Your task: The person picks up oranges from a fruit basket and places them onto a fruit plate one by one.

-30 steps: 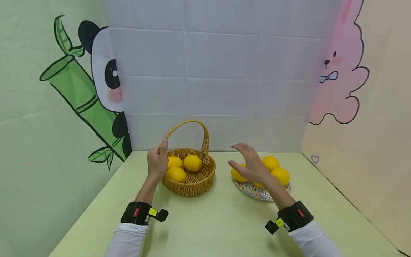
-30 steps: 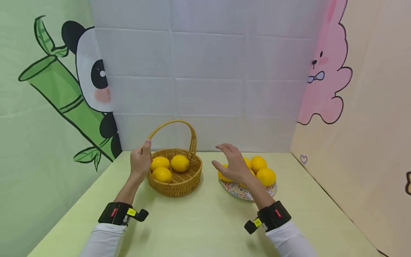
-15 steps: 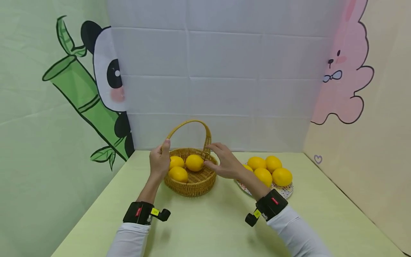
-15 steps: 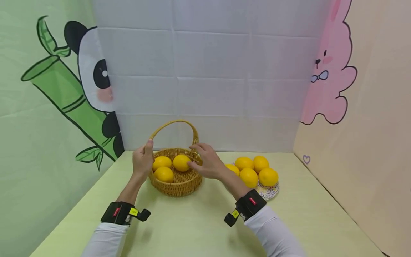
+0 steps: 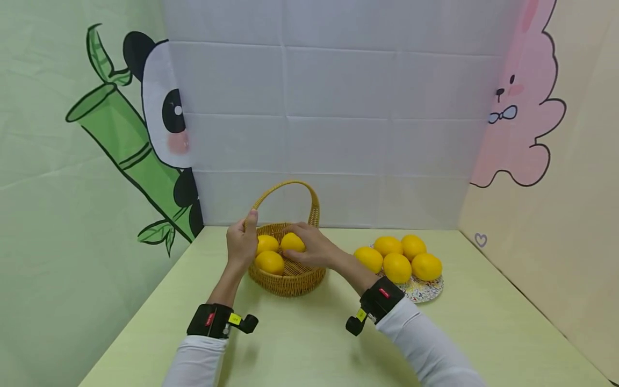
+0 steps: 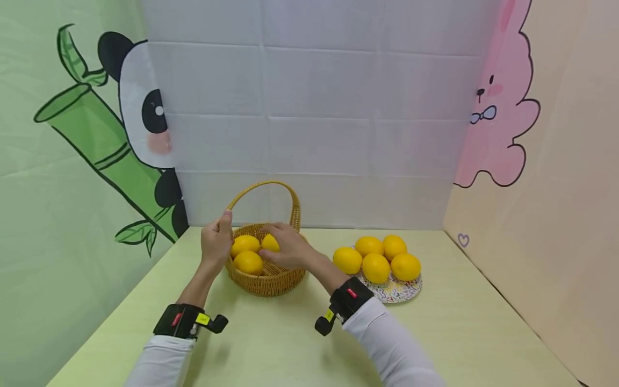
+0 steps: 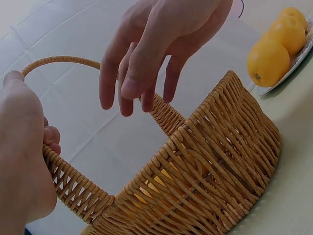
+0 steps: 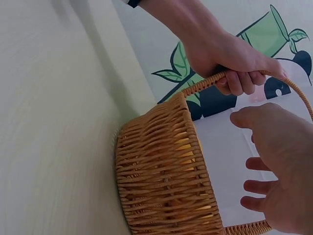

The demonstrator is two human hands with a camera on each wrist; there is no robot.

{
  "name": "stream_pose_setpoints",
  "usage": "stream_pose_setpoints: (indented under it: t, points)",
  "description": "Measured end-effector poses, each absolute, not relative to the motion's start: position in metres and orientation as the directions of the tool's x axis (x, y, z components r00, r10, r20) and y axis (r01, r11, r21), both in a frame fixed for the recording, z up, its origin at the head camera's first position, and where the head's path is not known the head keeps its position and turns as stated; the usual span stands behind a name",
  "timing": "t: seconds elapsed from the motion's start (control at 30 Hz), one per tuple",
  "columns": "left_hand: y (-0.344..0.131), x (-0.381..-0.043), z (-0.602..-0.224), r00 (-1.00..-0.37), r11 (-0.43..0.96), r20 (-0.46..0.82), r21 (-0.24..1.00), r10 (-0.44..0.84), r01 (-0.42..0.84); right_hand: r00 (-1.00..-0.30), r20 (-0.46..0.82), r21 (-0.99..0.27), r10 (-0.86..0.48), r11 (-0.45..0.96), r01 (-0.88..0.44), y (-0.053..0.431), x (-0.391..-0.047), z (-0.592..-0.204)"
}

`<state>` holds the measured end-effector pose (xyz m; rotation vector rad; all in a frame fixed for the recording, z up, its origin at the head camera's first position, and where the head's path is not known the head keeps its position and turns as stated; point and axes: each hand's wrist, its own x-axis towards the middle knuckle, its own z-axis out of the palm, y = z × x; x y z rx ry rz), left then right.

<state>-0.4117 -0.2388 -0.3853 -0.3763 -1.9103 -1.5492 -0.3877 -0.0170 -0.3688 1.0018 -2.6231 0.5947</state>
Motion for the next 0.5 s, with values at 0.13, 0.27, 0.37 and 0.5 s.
stream_pose_setpoints:
  t: [0.13, 0.27, 0.37, 0.5]
  points:
    - [-0.240, -0.411, -0.385, -0.750, 0.262, 0.640, 0.762, -0.169, 0.592, -0.718, 0.324, -0.258, -0.616, 0.673, -0.694, -0.034, -0.391, -0.373]
    - [-0.241, -0.412, -0.386, -0.756, 0.262, 0.635, 0.765, -0.158, 0.588, -0.714, 0.272, -0.255, -0.645, 0.668, -0.699, -0.049, -0.394, -0.378]
    - [-0.241, -0.411, -0.386, -0.760, 0.274, 0.630, 0.768, -0.161, 0.579, -0.710, 0.249, -0.243, -0.659, 0.667, -0.704, -0.060, -0.396, -0.380]
    - [-0.241, -0.411, -0.386, -0.754, 0.291, 0.634, 0.764, -0.171, 0.576, -0.714, 0.214, -0.206, -0.667, 0.683, -0.700, -0.073, -0.399, -0.382]
